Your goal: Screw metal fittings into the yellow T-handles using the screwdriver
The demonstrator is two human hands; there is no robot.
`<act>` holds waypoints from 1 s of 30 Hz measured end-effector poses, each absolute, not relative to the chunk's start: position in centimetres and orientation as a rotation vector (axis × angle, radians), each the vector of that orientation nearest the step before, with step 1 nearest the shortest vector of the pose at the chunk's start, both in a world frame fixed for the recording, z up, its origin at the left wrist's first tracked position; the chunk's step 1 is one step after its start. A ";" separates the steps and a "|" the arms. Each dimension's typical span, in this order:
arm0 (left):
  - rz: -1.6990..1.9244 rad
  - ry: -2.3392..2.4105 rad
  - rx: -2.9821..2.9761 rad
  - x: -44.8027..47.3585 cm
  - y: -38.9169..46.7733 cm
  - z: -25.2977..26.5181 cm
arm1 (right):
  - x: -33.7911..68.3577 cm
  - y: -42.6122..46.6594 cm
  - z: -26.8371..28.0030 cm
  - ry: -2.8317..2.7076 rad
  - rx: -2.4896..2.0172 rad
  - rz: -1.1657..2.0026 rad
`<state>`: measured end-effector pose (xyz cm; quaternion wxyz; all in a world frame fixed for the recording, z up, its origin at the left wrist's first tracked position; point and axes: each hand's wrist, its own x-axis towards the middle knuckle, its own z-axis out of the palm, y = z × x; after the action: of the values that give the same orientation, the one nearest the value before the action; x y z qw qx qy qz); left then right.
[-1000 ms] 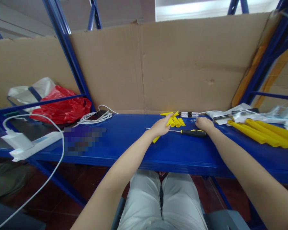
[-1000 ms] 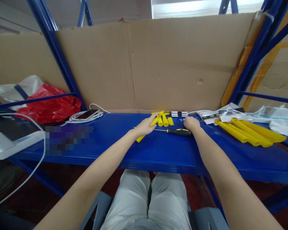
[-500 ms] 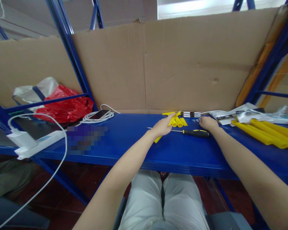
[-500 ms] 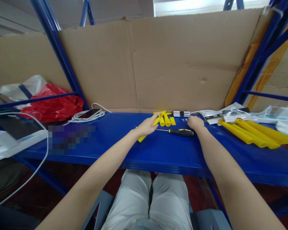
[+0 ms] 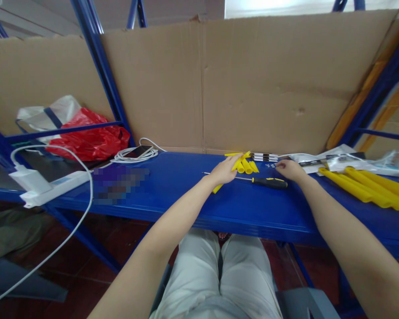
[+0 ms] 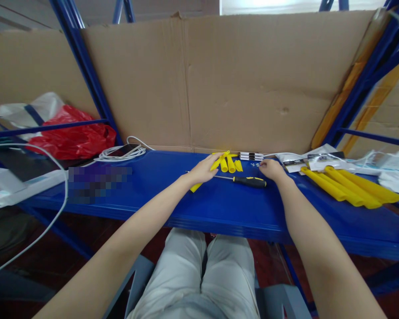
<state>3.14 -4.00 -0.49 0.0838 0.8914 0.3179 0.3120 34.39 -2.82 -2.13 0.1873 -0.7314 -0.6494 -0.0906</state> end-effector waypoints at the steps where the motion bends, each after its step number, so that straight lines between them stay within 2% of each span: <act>1: 0.932 0.949 2.656 3.1 -4.0 -0.5 | 34.6 -2.7 -2.2 -1.822 -2.024 -0.241; 17: 0.824 1.007 2.590 3.0 -3.9 -0.5 | 35.0 -2.3 -2.4 -1.779 -1.891 -0.102; 30: 0.687 0.881 1.750 8.9 -5.9 3.5 | 33.4 -3.6 -1.4 -1.822 -1.943 -0.102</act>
<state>8.93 -5.94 3.46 0.5077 0.7262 0.3656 0.2851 33.36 -3.60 -1.40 0.2357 -0.7084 -0.6642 -0.0371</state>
